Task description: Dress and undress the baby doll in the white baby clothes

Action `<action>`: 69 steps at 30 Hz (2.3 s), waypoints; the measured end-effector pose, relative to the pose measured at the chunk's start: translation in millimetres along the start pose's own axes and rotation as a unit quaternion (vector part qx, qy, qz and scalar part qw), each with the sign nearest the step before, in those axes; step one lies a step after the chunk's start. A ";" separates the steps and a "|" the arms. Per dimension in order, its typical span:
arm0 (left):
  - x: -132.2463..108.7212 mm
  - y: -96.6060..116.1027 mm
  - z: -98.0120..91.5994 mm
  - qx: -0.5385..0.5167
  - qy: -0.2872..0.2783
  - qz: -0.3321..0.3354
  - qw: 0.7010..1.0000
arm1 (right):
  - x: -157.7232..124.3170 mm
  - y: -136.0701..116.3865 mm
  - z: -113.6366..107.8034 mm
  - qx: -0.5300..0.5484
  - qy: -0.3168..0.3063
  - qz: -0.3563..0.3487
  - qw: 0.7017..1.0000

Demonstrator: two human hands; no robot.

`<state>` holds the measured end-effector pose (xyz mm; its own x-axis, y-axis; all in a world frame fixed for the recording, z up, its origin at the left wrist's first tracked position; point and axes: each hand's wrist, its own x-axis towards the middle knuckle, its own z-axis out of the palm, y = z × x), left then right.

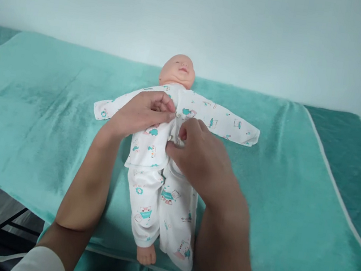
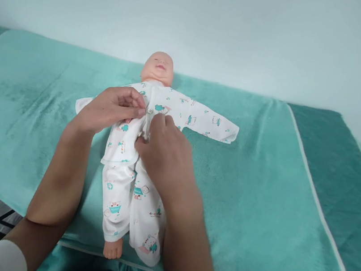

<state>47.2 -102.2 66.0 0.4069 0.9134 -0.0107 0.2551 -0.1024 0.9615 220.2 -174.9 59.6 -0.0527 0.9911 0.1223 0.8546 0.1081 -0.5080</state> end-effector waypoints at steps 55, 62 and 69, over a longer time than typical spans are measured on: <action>-15.6 12.8 1.1 0.231 -0.104 0.035 0.967 | 20.8 36.0 -0.2 0.471 -0.154 0.034 0.868; -18.1 8.2 -0.1 0.165 -0.086 0.015 0.982 | 21.0 37.7 0.8 0.479 -0.147 0.027 0.865; -19.8 10.2 1.0 0.037 -0.095 0.027 0.994 | 20.5 38.4 4.6 0.517 -0.109 -0.006 0.849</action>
<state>42.6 -121.7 75.7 0.5789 0.8152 -0.0180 0.2898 -0.1850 0.9390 249.5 -150.0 38.7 -0.2493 0.9680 0.0281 -0.0516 0.0157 -0.9985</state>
